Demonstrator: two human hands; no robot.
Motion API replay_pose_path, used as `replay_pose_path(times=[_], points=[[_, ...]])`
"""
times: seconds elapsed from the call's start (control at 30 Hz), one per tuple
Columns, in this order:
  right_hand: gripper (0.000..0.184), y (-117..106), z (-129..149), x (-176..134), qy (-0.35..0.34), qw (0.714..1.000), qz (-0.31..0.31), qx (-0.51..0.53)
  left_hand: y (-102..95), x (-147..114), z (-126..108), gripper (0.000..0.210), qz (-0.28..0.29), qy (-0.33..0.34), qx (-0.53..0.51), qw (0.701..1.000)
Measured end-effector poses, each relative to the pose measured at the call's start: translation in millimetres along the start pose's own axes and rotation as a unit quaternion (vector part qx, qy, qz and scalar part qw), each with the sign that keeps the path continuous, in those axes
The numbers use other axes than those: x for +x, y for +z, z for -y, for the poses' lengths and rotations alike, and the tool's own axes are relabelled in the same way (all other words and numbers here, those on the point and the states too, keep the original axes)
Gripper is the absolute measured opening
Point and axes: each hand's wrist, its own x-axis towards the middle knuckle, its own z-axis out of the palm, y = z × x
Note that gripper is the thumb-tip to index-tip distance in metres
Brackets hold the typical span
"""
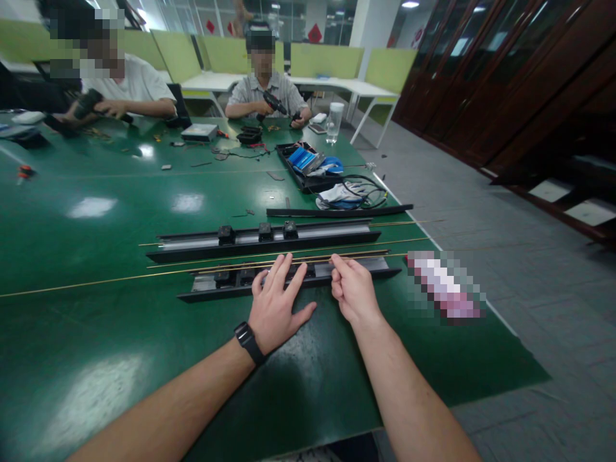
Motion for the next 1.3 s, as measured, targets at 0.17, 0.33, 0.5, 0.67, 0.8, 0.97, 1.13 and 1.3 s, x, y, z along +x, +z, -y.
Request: replay_pose_path(times=[0.17,0.33,0.5,0.67,0.8,0.97,1.13,1.3], points=[[0.03,1.5,1.5,-1.3,-0.002,1.0,-0.011,0.005,0.5,-0.3,0.4,0.071,0.0,0.0,0.003,1.0],[0.031,0.7,0.6,-0.8,-0.005,1.0,-0.015,0.007,1.0,-0.8,0.5,0.072,-0.004,0.002,0.004,1.0],[0.031,0.7,0.0,-0.2,-0.007,1.0,-0.012,0.005,1.3,-1.0,0.8,0.072,-0.004,0.004,0.004,1.0],[0.03,-0.1,0.3,-0.1,-0.003,1.0,-0.007,-0.006,1.6,-0.8,1.0,0.073,-0.008,0.005,-0.002,1.0],[0.031,-1.4,0.4,0.1,0.004,1.0,0.005,-0.011,1.4,-0.3,0.8,0.073,-0.006,0.003,0.005,1.0],[0.035,-2.2,0.3,0.1,0.007,1.0,0.015,-0.02,0.8,-0.3,0.6,0.073,-0.008,0.001,0.01,1.0],[0.034,-1.1,0.8,-0.7,0.006,1.0,0.013,-0.018,-0.3,0.0,-0.1,0.072,-0.008,0.001,0.004,1.0],[0.034,0.9,1.5,-1.8,-0.001,1.0,0.008,-0.014,-1.1,0.1,-0.2,0.072,-0.009,0.001,0.001,1.0]])
